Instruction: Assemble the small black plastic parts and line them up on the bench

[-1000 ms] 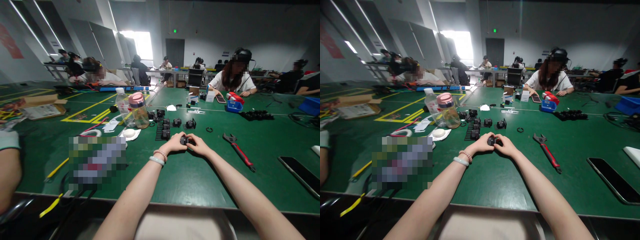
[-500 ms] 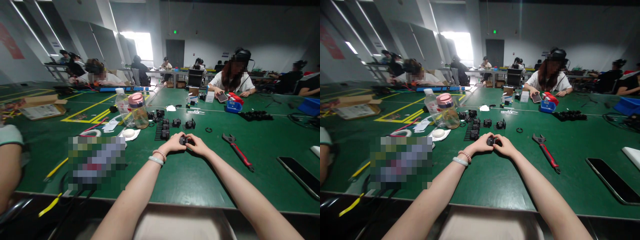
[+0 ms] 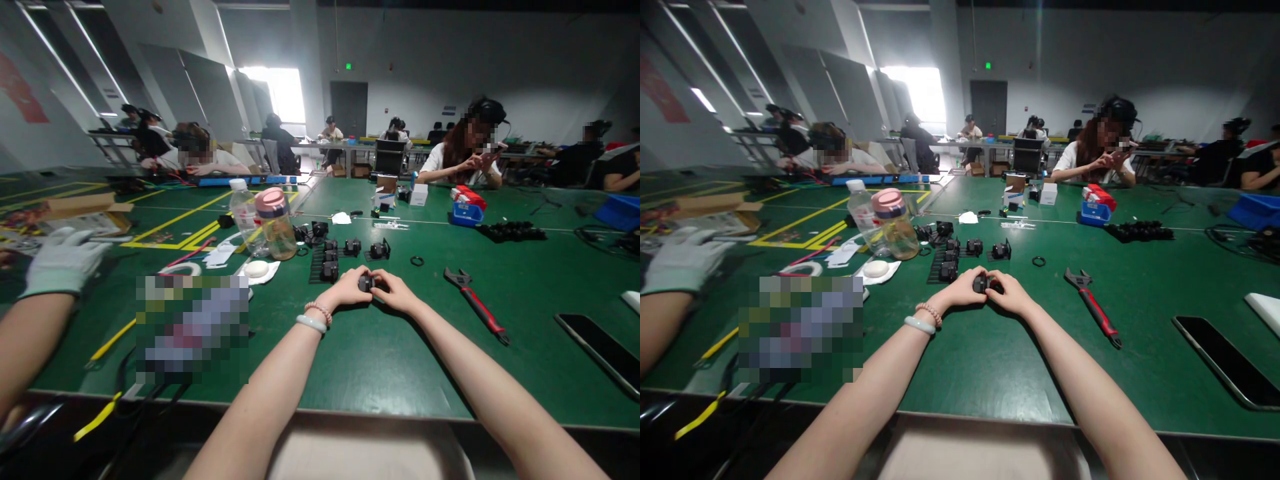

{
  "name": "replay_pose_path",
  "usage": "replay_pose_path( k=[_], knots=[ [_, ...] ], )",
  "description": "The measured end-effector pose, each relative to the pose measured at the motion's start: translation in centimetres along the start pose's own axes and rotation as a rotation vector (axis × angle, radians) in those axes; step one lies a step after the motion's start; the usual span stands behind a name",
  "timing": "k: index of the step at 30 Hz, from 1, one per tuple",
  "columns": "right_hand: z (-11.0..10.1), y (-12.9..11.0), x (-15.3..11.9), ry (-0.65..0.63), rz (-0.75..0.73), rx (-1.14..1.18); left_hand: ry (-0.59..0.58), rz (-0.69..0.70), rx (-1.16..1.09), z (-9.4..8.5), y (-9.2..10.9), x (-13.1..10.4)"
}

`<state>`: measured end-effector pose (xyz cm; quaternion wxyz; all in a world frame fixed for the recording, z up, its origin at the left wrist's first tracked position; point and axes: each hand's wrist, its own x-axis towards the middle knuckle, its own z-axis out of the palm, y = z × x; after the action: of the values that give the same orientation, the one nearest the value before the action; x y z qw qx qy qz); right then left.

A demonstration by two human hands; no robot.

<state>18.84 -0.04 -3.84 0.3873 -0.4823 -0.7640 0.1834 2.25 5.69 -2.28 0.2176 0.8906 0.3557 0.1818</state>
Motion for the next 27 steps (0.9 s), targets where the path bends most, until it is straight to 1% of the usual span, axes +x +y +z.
replay_pose_path(
  k=[4,11,21,27],
  knots=[
    [0.05,0.03,0.03,-0.002,-0.004,-0.004,-0.001,-0.030,0.003,0.09,-0.10,0.04],
    [-0.07,-0.07,0.04,-0.001,0.000,0.007,-0.002,-0.010,-0.004,0.00,-0.03,0.06],
    [-0.16,-0.07,-0.05,-0.010,-0.012,0.012,-0.001,-0.043,-0.006,0.01,0.29,-0.02],
    [-0.14,-0.11,-0.03,0.000,-0.012,0.011,0.010,-0.017,-0.010,0.02,0.08,-0.06]
  ],
)
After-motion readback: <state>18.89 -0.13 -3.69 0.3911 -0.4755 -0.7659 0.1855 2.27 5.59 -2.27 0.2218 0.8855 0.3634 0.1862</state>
